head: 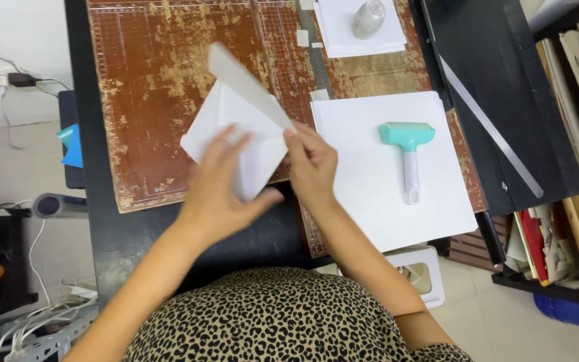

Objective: Folding paper into envelopes and using a roller and cutting machine to finish them.

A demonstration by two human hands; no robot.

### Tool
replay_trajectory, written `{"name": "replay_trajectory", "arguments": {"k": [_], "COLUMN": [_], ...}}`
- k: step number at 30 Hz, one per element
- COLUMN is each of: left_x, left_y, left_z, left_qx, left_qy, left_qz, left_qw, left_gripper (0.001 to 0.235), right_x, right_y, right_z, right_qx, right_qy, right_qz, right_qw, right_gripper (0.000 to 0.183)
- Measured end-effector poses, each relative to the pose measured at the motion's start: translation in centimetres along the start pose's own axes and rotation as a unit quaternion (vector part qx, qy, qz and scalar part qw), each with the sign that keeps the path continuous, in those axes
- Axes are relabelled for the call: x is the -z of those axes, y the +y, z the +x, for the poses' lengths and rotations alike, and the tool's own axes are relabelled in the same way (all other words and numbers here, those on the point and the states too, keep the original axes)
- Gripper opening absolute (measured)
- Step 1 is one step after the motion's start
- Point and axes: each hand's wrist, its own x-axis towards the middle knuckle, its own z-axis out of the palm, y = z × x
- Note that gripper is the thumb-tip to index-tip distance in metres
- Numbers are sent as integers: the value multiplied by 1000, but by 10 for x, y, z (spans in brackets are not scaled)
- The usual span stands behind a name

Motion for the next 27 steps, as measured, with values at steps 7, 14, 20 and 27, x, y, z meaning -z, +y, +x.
{"name": "replay_trajectory", "arguments": {"k": [7, 14, 20, 27], "left_x": [-3, 3, 12, 26], "left_y": [-8, -7, 2, 14], "left_z": [7, -4, -15, -19], "left_qx": [-56, 103, 88, 73], "left_qy": [78, 84, 56, 77], "left_qz": [-52, -362, -324, -180], "left_qw": [994, 923, 940, 978], "left_gripper": [56, 40, 26, 17], "right_x": [-16, -10, -20, -25], "right_y": [-82, -108, -108, -115], "right_z": [-14, 7, 1, -7], "right_qx": [106, 329, 360, 364], "right_qy": [-154, -110, -119, -116], "right_qz": [69, -102, -115, -95], "right_qw": [980, 932, 918, 919], "right_gripper": [32, 24, 14, 9]}}
